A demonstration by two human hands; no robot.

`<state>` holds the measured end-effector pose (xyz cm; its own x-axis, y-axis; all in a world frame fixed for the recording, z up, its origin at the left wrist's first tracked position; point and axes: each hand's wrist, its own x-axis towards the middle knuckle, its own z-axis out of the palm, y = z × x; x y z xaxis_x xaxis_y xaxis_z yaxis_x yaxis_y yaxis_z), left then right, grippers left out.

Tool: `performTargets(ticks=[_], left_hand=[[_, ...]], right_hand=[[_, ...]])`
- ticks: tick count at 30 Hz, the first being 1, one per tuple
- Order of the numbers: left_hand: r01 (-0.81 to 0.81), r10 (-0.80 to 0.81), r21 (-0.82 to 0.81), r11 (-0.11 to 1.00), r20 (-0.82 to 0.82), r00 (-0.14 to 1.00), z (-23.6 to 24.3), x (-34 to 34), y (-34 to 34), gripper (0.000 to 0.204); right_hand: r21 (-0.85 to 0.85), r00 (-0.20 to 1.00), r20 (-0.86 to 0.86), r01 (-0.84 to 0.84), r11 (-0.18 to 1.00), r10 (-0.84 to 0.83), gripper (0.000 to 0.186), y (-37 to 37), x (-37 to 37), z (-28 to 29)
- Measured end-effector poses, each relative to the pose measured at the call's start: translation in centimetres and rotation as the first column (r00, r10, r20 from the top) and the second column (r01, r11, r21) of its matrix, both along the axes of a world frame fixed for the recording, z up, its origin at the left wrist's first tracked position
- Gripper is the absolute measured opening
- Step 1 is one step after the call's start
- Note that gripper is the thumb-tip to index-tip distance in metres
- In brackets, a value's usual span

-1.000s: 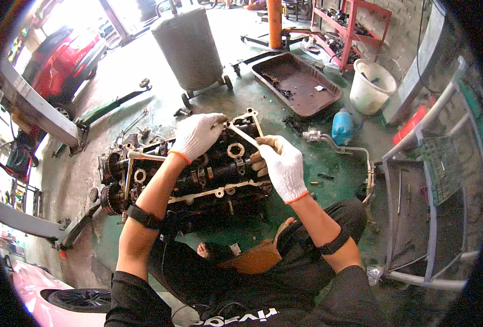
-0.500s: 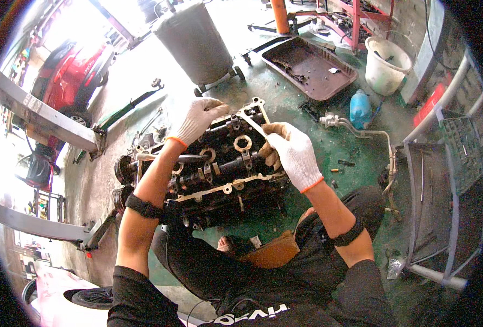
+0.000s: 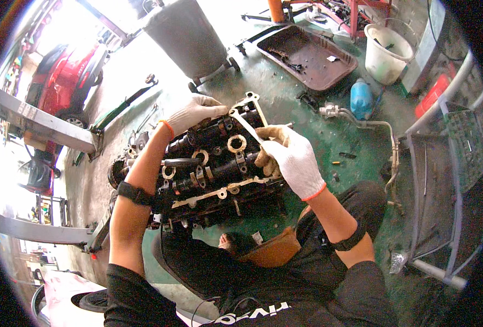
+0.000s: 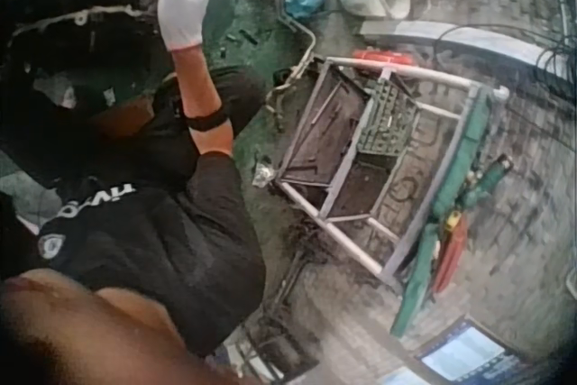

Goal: The person sits on the floor and uses a wrench to loosen bolts on a disassembled engine block. They then walk to a tool cart, select a socket, attach it to an impact wrench, and return to the engine to remove bolts with the impact wrench.

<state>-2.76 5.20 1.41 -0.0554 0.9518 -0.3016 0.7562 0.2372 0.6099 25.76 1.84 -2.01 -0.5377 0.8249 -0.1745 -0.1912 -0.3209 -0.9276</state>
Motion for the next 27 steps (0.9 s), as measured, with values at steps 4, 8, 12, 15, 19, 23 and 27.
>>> performTargets(ticks=[4, 8, 12, 15, 19, 23, 27], left_hand=[[-0.046, 0.052, -0.05, 0.998, 0.128, 0.99, -0.2, -0.3, 0.1, 0.05], [-0.151, 0.166, -0.077, 0.986, 0.266, 0.949, -0.6, -0.8, -0.1, 0.041], [-0.327, 0.277, 0.056, 0.944, 0.409, 0.869, -0.4, -0.7, -0.5, 0.037], [-0.488, 0.377, 0.103, 0.867, 0.506, 0.776, 1.0, -0.2, -1.3, 0.033], [-0.53, 0.429, 0.122, 0.839, 0.45, 0.783, 4.5, 0.8, -4.9, 0.032], [-0.367, 0.33, 0.124, 0.922, 0.246, 0.911, 6.7, 2.8, -12.5, 0.031], [-0.382, 0.385, -0.053, 0.923, 0.204, 0.9, 6.0, 4.4, -18.7, 0.022]], right_hand=[[-0.022, 1.0, -0.016, 0.018, 1.0, -0.019, 0.029, -0.2, 0.1, 0.3], [0.007, 0.999, 0.027, 0.031, 1.0, -0.031, 0.028, -0.2, -0.1, 0.5], [-0.012, 0.999, 0.027, -0.021, 1.0, 0.021, 0.028, 0.2, -0.6, 0.9], [-0.055, 0.998, 0.045, -0.032, 0.998, 0.035, 0.028, 0.5, -0.7, 1.4], [-0.118, 0.997, 0.035, -0.069, 0.991, 0.073, 0.029, 0.5, -0.6, 2.0], [-0.141, 0.993, 0.046, -0.104, 0.984, 0.112, 0.029, 0.9, -1.1, 2.3], [-0.22, 0.986, 0.071, -0.133, 0.966, 0.152, 0.031, 1.7, -1.5, 2.8]])
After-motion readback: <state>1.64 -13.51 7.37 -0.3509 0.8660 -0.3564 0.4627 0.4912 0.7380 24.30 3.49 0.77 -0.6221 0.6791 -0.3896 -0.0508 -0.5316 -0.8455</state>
